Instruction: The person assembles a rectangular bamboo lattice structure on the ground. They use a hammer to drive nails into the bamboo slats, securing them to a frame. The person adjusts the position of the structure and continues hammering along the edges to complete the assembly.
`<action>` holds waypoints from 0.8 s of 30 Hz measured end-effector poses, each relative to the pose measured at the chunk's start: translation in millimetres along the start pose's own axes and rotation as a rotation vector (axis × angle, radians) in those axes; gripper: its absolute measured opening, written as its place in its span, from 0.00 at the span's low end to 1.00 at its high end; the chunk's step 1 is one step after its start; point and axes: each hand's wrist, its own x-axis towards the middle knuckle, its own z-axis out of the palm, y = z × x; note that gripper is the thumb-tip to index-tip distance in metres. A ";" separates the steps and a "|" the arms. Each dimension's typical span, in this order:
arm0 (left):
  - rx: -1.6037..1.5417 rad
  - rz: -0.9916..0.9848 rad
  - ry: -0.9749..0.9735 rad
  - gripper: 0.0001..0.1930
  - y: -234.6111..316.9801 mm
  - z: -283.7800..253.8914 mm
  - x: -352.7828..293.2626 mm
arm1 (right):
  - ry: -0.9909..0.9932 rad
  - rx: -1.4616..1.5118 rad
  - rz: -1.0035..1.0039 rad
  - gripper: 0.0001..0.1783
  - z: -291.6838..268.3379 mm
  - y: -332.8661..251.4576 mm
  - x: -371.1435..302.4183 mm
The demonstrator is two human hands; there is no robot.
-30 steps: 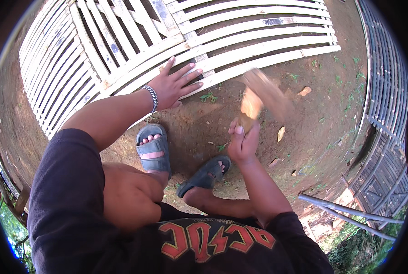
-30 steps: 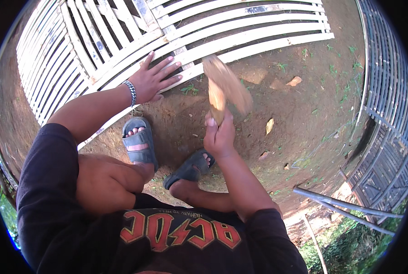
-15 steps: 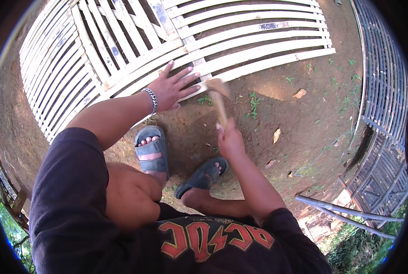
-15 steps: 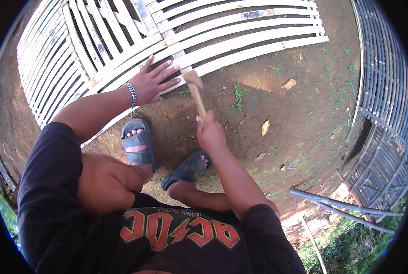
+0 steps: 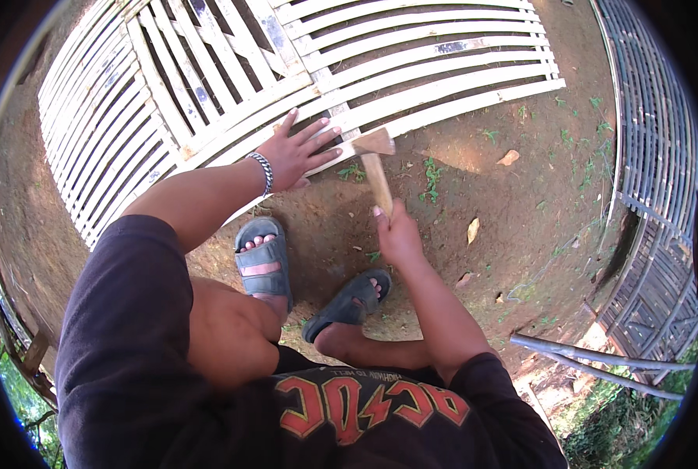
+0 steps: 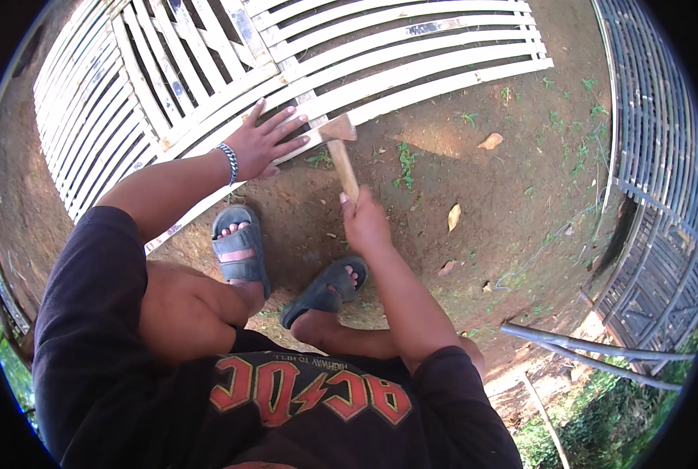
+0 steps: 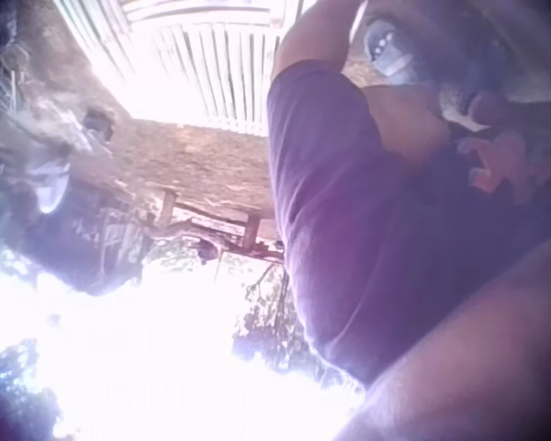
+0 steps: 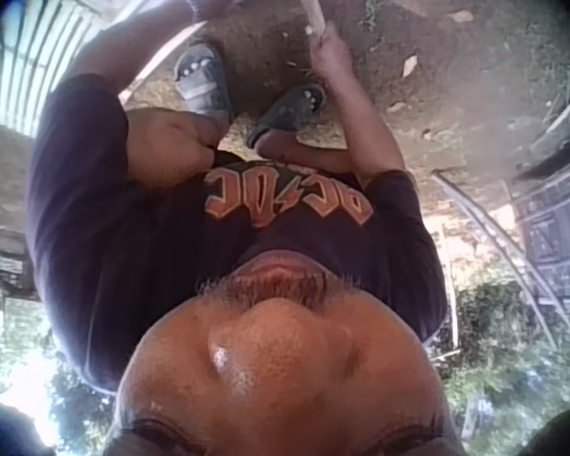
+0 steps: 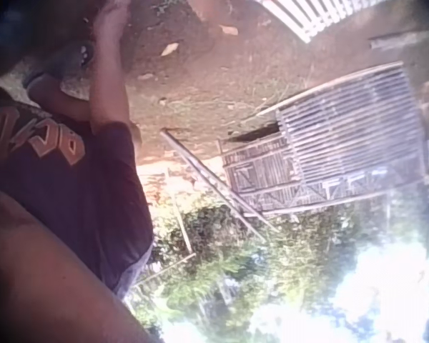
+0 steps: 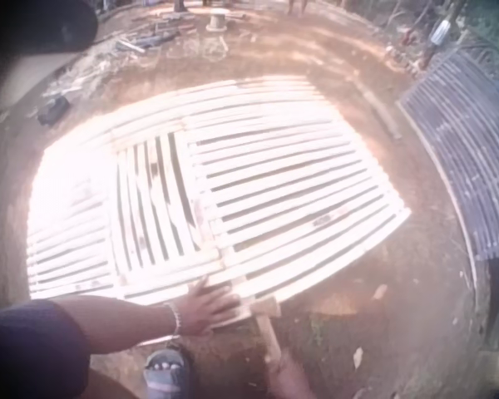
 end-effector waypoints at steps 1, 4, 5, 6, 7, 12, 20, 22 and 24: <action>-0.010 0.004 -0.007 0.51 0.5 0.6 -1.0 | 0.065 0.055 0.025 0.20 0.2 4.8 -2.6; -0.033 0.018 -0.036 0.52 -0.5 -4.6 -0.7 | 0.301 0.178 0.077 0.19 7.7 38.8 -4.7; -0.039 0.024 -0.054 0.52 -1.3 -9.6 -0.4 | 0.408 0.190 0.082 0.19 9.6 49.9 -3.3; -0.045 0.030 -0.072 0.52 -1.7 -14.7 0.0 | 0.514 0.202 0.086 0.20 11.2 62.0 -1.3; -0.027 0.020 -0.108 0.53 -1.5 -17.3 -3.4 | 0.544 0.172 0.119 0.20 14.2 74.6 6.8; -0.192 -0.003 -0.070 0.51 0.3 -22.3 -33.9 | 0.622 -0.081 0.224 0.26 16.6 109.2 23.1; -0.648 -0.251 0.024 0.32 26.5 6.1 -158.6 | 0.404 -0.088 -0.127 0.42 29.3 -4.9 64.5; -0.669 -0.422 0.058 0.31 41.0 18.3 -153.2 | 0.291 0.089 -0.068 0.42 29.5 -38.9 74.2; -0.600 -0.505 0.101 0.32 56.5 37.1 -137.4 | 0.315 0.154 -0.019 0.41 36.6 -56.3 85.3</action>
